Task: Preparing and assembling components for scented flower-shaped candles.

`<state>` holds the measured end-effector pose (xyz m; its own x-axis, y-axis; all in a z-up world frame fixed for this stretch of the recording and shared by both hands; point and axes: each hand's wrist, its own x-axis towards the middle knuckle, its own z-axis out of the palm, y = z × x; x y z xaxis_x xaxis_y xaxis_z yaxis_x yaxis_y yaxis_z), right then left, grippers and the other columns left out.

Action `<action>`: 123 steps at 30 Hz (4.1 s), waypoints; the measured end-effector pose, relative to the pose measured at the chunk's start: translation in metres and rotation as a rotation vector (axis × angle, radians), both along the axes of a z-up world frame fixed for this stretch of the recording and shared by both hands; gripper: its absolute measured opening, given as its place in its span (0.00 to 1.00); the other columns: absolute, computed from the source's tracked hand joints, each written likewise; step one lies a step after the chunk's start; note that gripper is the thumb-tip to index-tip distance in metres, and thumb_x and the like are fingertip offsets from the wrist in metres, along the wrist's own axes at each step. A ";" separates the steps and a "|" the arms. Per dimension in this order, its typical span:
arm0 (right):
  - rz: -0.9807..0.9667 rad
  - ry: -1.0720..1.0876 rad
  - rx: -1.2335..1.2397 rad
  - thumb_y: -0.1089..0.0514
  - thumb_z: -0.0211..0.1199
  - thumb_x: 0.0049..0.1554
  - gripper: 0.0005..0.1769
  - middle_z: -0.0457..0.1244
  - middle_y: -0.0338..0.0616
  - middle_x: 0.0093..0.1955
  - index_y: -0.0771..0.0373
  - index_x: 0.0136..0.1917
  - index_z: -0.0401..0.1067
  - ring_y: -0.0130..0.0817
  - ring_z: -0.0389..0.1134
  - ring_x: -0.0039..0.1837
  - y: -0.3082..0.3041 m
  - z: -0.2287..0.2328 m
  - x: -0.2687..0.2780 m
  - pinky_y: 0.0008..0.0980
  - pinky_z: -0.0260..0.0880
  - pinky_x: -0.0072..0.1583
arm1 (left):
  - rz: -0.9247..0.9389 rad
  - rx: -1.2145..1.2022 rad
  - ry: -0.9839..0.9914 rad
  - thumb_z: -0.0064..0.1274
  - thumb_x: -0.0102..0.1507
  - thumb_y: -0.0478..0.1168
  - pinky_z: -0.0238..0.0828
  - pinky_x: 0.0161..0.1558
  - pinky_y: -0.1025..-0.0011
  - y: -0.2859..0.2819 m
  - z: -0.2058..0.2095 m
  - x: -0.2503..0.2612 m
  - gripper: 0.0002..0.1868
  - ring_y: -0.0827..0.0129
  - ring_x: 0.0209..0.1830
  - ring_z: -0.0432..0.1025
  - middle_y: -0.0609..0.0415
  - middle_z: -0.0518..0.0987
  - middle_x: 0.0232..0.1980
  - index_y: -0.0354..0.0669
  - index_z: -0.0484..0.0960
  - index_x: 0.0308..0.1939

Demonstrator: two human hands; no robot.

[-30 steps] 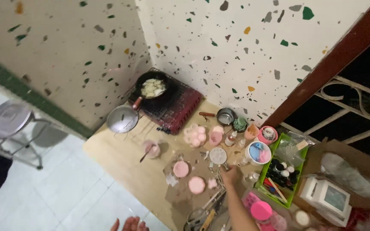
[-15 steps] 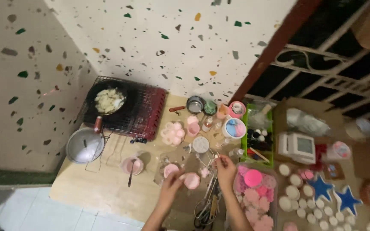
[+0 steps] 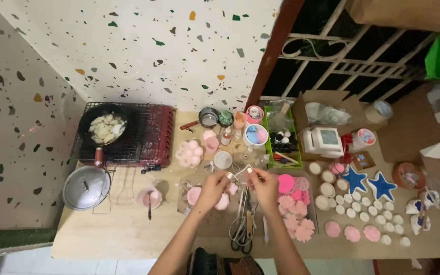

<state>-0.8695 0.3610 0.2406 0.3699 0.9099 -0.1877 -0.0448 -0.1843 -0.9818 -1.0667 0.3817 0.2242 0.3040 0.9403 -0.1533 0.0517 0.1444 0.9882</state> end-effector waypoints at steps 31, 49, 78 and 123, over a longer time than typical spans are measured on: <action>0.288 0.191 -0.190 0.57 0.65 0.59 0.09 0.67 0.39 0.33 0.62 0.46 0.83 0.21 0.63 0.32 -0.028 -0.005 -0.026 0.22 0.62 0.33 | 0.288 -0.330 -0.574 0.42 0.74 0.51 0.67 0.43 0.71 -0.022 0.021 -0.013 0.22 0.72 0.45 0.71 0.55 0.79 0.49 0.35 0.81 0.52; 0.222 -0.941 -0.226 0.52 0.77 0.41 0.19 0.69 0.51 0.45 0.59 0.45 0.78 0.51 0.71 0.50 0.116 -0.249 0.008 0.47 0.70 0.52 | 0.360 -0.518 -0.539 0.41 0.71 0.50 0.75 0.56 0.68 0.000 -0.001 -0.046 0.25 0.61 0.57 0.79 0.44 0.83 0.56 0.31 0.79 0.58; 0.768 -0.826 -0.027 0.62 0.65 0.53 0.08 0.70 0.56 0.45 0.61 0.48 0.76 0.54 0.72 0.50 0.090 -0.284 0.031 0.47 0.71 0.50 | 0.231 -0.368 -0.605 0.33 0.70 0.49 0.61 0.68 0.63 0.028 0.056 -0.054 0.29 0.64 0.69 0.70 0.46 0.77 0.67 0.33 0.78 0.63; 0.578 0.026 -0.136 0.56 0.64 0.62 0.11 0.66 0.31 0.36 0.67 0.45 0.80 0.17 0.59 0.38 -0.062 0.025 0.021 0.24 0.57 0.41 | 0.141 -0.257 -0.403 0.30 0.69 0.49 0.64 0.64 0.65 -0.036 0.078 0.026 0.32 0.67 0.65 0.70 0.51 0.74 0.71 0.36 0.69 0.73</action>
